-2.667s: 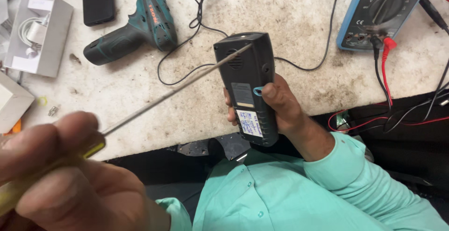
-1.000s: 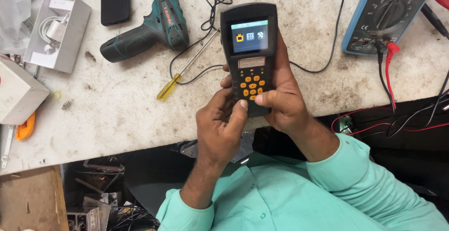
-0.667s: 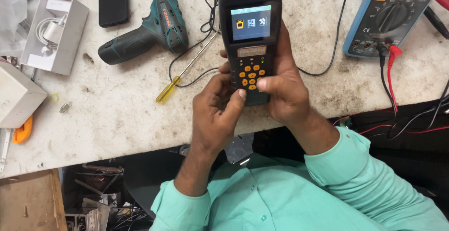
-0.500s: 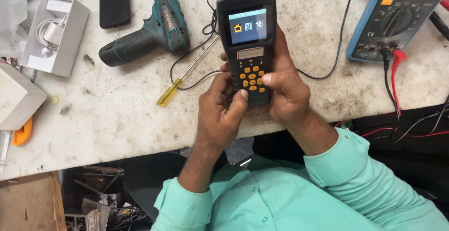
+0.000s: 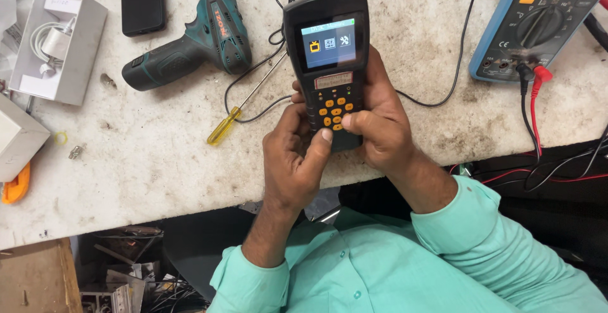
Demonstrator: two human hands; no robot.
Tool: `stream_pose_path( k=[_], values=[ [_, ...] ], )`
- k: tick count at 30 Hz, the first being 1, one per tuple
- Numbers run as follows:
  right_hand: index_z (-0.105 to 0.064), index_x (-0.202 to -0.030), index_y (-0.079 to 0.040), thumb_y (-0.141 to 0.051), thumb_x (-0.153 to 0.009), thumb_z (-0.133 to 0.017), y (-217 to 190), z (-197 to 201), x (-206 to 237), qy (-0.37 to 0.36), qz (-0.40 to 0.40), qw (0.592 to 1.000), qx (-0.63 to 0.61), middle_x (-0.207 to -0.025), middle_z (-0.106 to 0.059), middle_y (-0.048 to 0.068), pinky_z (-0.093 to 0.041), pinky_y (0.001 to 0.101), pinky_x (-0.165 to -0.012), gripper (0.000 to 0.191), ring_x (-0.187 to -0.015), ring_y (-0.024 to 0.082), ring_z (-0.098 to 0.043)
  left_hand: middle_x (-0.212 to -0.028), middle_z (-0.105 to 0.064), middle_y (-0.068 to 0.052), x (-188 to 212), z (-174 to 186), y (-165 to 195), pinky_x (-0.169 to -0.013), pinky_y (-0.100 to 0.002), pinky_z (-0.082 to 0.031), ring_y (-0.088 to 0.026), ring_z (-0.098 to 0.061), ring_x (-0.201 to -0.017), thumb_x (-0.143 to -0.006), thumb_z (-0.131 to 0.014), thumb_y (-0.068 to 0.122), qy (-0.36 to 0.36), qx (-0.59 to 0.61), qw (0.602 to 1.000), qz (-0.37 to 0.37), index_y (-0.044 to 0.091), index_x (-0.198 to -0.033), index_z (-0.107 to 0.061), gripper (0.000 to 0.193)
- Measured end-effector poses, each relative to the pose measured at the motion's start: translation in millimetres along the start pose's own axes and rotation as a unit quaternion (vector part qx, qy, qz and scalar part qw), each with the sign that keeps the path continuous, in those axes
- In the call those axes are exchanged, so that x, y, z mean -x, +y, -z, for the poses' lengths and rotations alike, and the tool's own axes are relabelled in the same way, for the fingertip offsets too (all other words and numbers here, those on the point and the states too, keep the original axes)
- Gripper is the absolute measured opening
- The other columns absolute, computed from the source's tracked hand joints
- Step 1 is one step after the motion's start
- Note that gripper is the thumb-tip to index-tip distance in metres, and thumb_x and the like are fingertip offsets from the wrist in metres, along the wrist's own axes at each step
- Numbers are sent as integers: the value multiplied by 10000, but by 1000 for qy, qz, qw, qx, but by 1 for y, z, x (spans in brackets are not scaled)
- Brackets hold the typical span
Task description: The person uses a screwdriver to unscrew and pry open the back cover of a handheld electronic tester, presses buttons on the device's screen panel, and works the casing apart with both hands to access the internals.
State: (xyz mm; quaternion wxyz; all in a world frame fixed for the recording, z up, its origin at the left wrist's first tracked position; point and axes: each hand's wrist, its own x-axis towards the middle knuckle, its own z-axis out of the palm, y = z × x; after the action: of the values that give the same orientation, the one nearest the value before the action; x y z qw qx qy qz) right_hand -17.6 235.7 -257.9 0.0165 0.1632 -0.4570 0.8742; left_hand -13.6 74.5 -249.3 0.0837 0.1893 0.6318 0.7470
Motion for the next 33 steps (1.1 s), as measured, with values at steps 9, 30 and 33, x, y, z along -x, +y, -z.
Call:
stream_pose_path(
  k=[9, 30, 33],
  values=[
    [-193, -1615, -32, -24, -778, -461, -3, -1, 0, -4, 14, 998, 62, -1465, -557, 224, -525, 451, -1180, 878, -1303, 289, -629, -1081, -733, -125, -3, -10, -5, -889, -258, -560, -116, -681, -993, -1021, -575, 94, 72, -9, 997, 24, -84, -1220, -610, 269],
    [-352, -1472, 3, -139, -1011, -617, -57, 26, 18, 80, 82, 993, -33, -1212, -579, 299, -653, 471, -819, 550, -952, 357, -734, -887, -677, -70, 6, 12, 10, -617, -251, -463, -86, -595, -733, -1028, -665, 113, 216, -153, 963, -40, -16, -1096, -712, 153],
    [-365, -1451, -2, -177, -1032, -639, -61, 39, 26, 97, 81, 991, 34, -1137, -575, 267, -645, 459, -772, 530, -914, 339, -720, -1013, -699, -86, -6, 18, 23, -621, -306, -502, -174, -618, -679, -903, -740, 97, 153, -438, 882, -87, 54, -1064, -728, 167]
  ],
)
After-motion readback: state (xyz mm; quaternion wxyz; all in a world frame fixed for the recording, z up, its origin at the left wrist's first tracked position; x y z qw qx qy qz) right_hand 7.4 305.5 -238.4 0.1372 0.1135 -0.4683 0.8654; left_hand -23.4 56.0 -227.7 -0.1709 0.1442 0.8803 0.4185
